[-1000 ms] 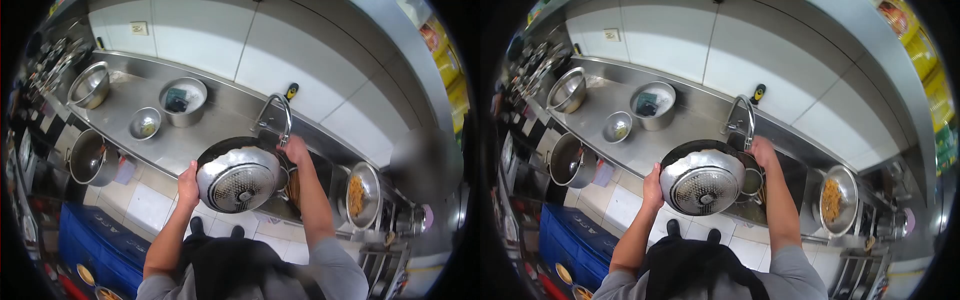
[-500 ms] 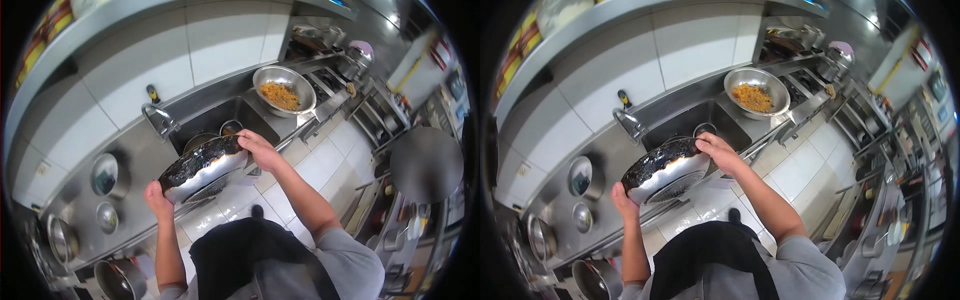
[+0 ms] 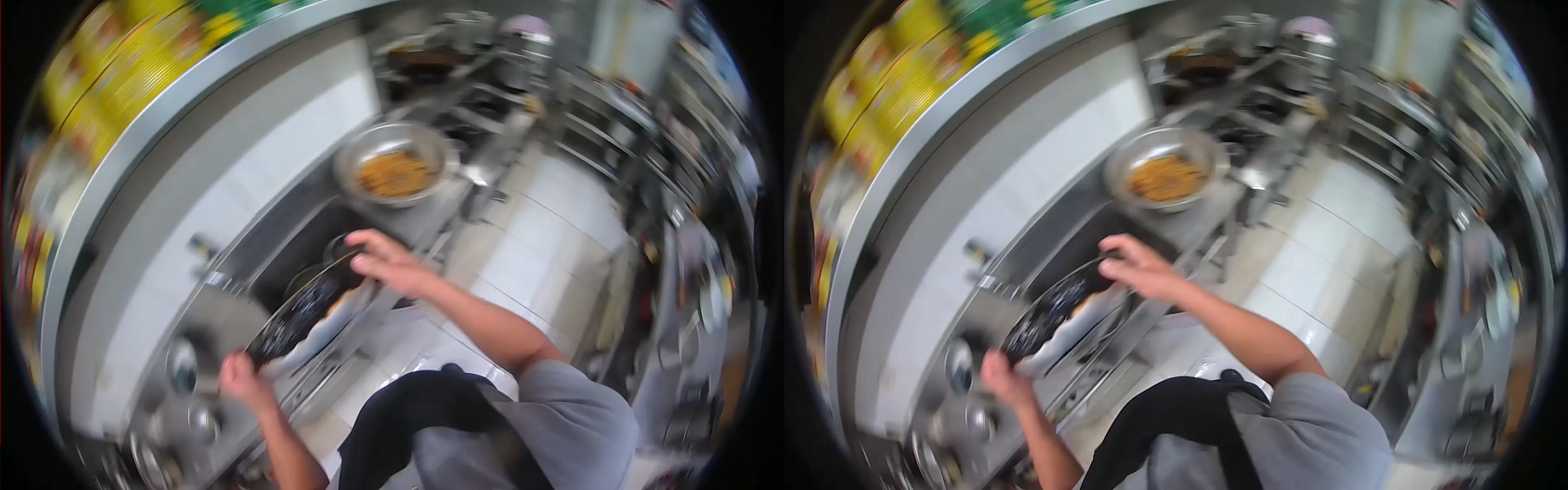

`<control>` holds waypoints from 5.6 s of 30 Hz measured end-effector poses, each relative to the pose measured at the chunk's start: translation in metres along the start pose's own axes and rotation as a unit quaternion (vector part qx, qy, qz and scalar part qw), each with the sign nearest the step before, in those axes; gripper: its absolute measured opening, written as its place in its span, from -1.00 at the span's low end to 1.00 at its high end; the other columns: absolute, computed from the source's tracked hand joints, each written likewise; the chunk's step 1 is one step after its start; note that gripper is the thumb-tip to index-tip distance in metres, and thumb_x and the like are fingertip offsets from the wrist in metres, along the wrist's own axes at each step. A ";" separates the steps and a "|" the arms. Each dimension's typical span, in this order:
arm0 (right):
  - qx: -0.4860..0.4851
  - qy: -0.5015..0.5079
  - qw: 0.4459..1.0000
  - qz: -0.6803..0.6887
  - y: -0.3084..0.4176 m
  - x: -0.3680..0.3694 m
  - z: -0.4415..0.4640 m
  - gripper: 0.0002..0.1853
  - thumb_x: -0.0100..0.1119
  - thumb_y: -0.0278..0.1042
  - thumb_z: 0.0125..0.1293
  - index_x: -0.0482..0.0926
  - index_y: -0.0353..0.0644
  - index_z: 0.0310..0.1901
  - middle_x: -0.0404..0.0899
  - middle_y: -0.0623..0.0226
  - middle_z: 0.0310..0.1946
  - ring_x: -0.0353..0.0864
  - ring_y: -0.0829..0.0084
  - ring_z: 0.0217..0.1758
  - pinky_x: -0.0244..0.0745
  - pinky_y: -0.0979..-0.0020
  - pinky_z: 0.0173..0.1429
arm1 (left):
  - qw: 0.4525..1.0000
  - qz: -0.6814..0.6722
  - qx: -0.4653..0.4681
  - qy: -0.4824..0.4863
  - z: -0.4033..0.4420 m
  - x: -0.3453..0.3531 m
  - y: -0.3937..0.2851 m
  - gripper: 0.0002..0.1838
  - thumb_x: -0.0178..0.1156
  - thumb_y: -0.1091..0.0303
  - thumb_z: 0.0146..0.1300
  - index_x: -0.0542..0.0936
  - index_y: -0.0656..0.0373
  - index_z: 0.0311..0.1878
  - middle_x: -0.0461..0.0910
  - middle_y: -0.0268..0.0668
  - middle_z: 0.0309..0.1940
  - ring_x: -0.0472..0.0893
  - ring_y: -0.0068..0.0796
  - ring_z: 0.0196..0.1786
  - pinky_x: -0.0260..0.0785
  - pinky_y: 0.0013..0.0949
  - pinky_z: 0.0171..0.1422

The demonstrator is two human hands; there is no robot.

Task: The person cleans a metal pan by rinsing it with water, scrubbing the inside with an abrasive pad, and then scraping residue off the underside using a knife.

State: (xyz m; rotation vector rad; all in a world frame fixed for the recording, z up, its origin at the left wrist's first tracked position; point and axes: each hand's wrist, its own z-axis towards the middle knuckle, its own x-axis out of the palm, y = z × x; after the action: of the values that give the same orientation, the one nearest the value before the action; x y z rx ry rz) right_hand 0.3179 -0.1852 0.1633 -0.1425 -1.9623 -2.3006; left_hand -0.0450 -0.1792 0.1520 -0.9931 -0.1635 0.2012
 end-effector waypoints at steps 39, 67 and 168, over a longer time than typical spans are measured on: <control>0.604 -0.330 0.669 -0.281 -0.175 -0.688 -0.494 -0.53 0.13 -0.06 0.30 0.75 -0.31 -0.03 0.73 -0.11 0.00 0.72 -0.07 0.08 0.61 -0.03 0.13 | 0.776 0.053 0.115 0.618 -0.260 0.993 -0.068 -0.44 0.51 -0.04 0.20 0.60 0.34 -0.54 0.54 0.03 -0.64 0.44 -0.07 -0.58 0.31 -0.03 -0.39; 0.855 -0.255 0.334 -0.303 0.230 -1.515 -0.744 -0.73 0.36 -0.29 0.24 0.83 -0.05 -0.04 0.83 0.24 -0.10 0.83 0.15 -0.04 0.72 0.00 -0.07 | 0.725 0.308 0.245 0.566 -0.486 1.537 -0.068 -0.44 0.27 -0.06 0.46 0.58 0.27 -0.50 0.60 0.11 -0.55 0.57 0.26 -0.46 0.33 0.17 -0.38; 0.266 -0.397 0.850 -0.221 0.196 -1.024 -0.345 -0.66 0.29 -0.16 0.41 0.55 -0.27 -0.39 0.53 0.38 -0.60 0.49 0.52 -0.62 0.40 0.29 -0.48 | 0.944 0.021 0.025 0.329 -0.417 1.209 -0.151 -0.50 0.06 0.26 0.64 0.44 0.33 -0.51 0.28 -0.14 -0.71 0.22 -0.40 -0.62 0.15 -0.18 -0.47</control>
State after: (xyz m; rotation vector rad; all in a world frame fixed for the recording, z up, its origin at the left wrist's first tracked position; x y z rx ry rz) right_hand 1.3605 -0.5297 0.1517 -0.7640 -3.2743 -1.9473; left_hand 1.2362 -0.3050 0.1101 -0.9661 0.4723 -0.0941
